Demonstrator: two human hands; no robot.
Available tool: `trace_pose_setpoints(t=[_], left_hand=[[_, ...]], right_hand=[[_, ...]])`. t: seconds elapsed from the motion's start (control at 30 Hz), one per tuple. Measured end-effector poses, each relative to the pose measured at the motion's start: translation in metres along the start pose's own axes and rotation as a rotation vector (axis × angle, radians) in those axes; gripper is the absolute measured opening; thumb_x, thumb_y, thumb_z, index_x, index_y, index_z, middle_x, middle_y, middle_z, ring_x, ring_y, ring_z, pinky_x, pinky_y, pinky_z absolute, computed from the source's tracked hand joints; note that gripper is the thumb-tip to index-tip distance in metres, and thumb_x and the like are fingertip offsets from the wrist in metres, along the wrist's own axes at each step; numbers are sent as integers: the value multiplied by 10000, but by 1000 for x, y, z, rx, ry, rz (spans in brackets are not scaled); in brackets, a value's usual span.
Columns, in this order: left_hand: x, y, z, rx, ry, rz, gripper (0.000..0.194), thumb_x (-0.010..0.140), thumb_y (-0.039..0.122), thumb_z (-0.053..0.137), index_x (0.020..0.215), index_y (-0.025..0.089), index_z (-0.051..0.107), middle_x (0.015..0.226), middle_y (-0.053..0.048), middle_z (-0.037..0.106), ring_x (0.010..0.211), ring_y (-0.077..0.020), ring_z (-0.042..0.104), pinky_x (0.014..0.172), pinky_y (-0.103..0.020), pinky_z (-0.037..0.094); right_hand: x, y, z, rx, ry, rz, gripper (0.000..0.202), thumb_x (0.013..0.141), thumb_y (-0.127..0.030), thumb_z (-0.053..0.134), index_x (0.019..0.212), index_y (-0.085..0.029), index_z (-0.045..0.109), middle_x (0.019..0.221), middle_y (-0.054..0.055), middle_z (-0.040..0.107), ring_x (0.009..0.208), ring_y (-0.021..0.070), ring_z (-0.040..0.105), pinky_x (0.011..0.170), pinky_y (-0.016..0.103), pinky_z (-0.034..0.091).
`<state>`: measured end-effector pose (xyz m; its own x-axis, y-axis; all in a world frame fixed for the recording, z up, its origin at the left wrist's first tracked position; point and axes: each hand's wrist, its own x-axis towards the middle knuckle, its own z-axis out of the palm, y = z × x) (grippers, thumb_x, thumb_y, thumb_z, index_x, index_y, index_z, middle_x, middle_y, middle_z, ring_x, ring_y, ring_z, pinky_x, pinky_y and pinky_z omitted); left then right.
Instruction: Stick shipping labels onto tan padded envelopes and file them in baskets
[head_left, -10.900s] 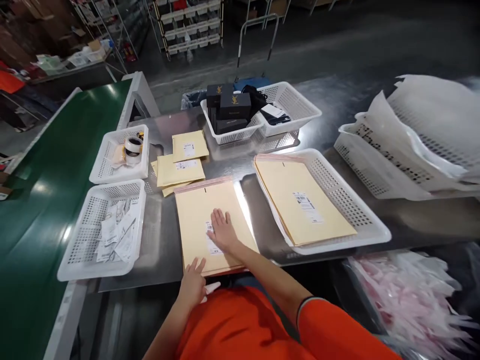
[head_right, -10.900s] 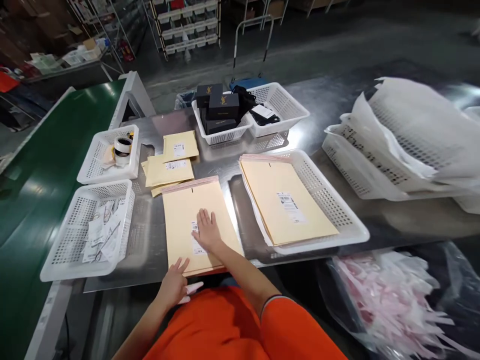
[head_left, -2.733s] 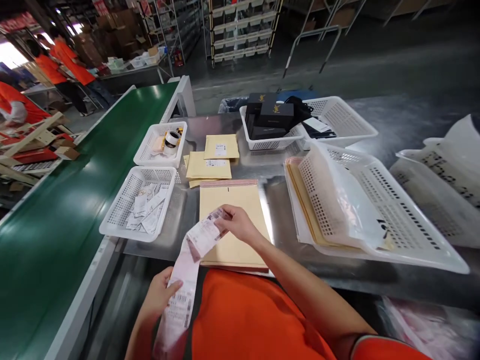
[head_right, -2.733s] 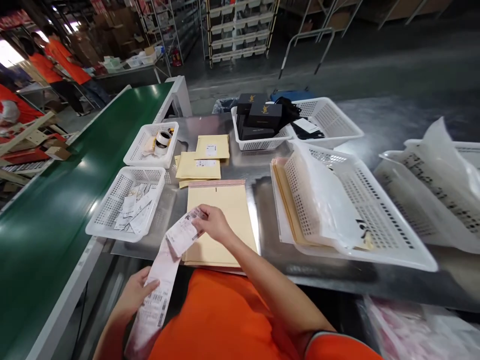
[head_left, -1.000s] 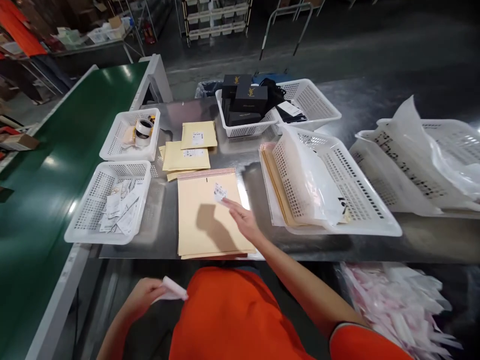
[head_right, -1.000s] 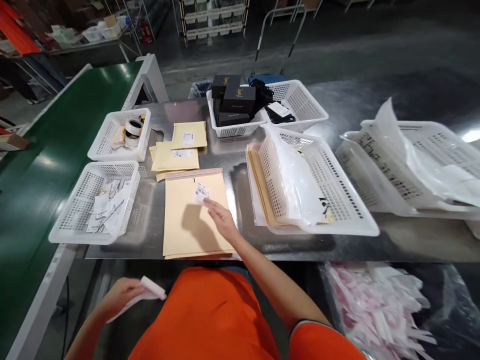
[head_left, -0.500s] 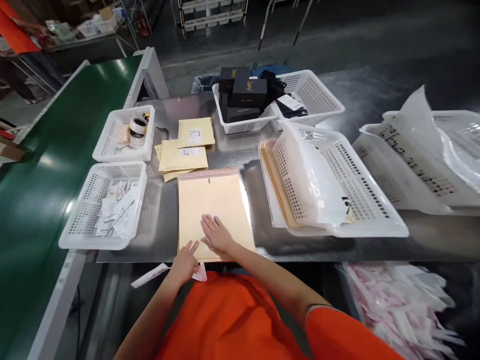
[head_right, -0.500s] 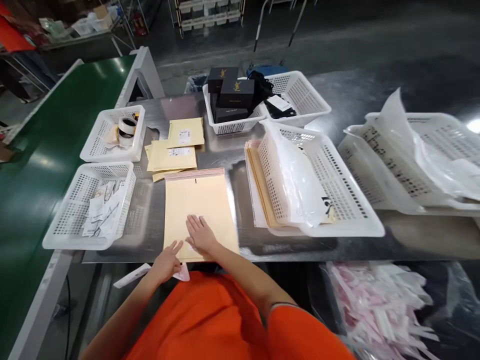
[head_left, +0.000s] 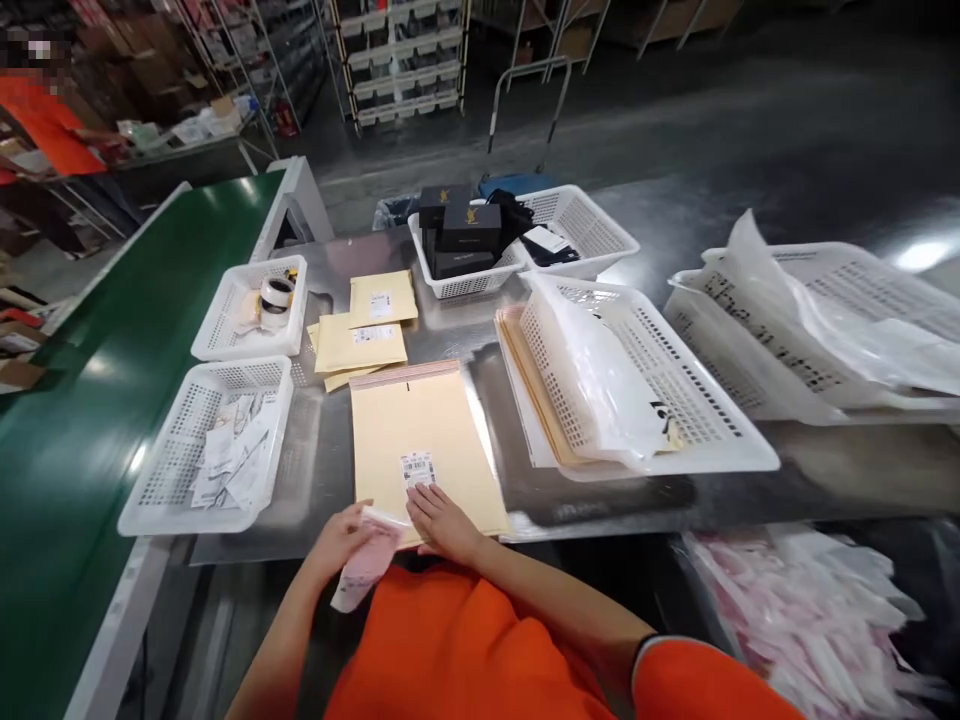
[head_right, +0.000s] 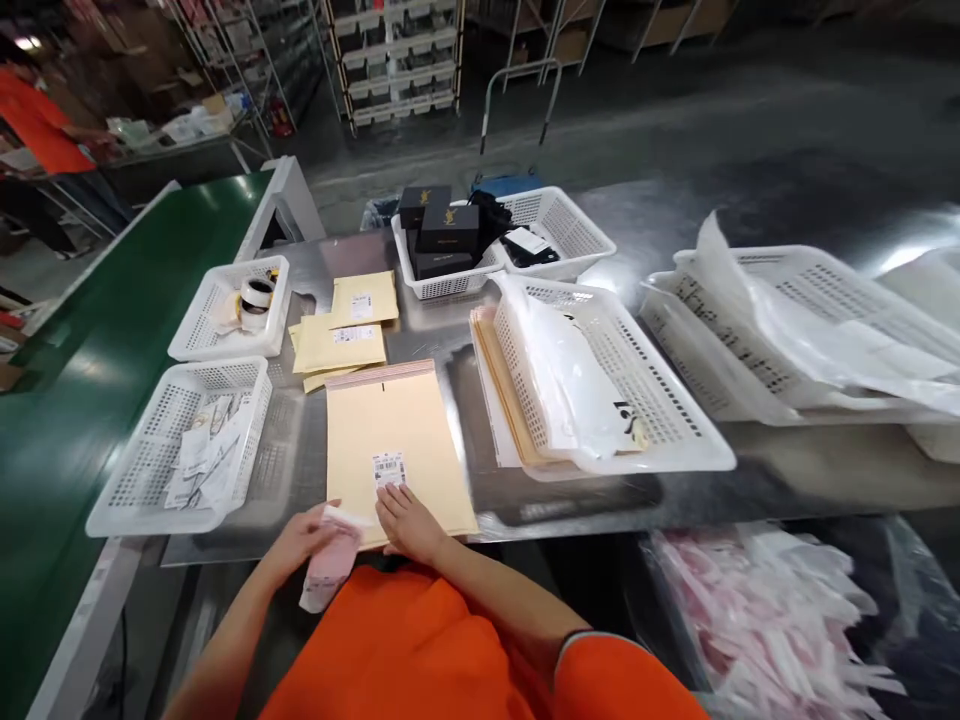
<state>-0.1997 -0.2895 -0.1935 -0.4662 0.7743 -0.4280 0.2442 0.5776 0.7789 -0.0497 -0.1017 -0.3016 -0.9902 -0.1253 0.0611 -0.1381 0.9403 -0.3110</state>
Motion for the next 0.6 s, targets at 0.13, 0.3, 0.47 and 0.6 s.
trace_pose_setpoints(t=[0.13, 0.3, 0.47, 0.6], left_hand=[[-39, -12, -39, -545, 374, -197, 486, 622, 557, 732, 854, 130, 743, 847, -104, 758, 834, -286, 689, 773, -380, 551], [-60, -35, -52, -564, 580, -272, 481, 540, 532, 803, 826, 151, 735, 725, -35, 747, 768, -243, 677, 689, -304, 548], [-59, -38, -37, -402, 505, -251, 589, 512, 616, 771, 833, 124, 735, 857, -69, 759, 846, -276, 674, 711, -296, 539], [-65, -39, -39, -255, 459, -244, 555, 542, 651, 723, 776, 148, 736, 899, -96, 758, 886, -330, 672, 691, -329, 552]], right_hand=[[10, -12, -8, -9, -12, 9, 362, 879, -194, 554, 1207, -44, 581, 1321, 239, 534, 1275, 310, 462, 1053, 470, 379], [16, -25, -17, 37, -85, 49, 199, 882, -137, 506, 985, -113, 674, 972, 157, 701, 938, 255, 635, 779, 362, 510], [23, -17, -27, 71, -113, 145, 133, 827, -233, 639, 860, -125, 710, 772, 102, 719, 719, 230, 657, 610, 301, 488], [25, -17, -56, 137, -70, 156, 124, 807, -285, 678, 890, -202, 717, 821, 32, 735, 781, 201, 671, 637, 260, 500]])
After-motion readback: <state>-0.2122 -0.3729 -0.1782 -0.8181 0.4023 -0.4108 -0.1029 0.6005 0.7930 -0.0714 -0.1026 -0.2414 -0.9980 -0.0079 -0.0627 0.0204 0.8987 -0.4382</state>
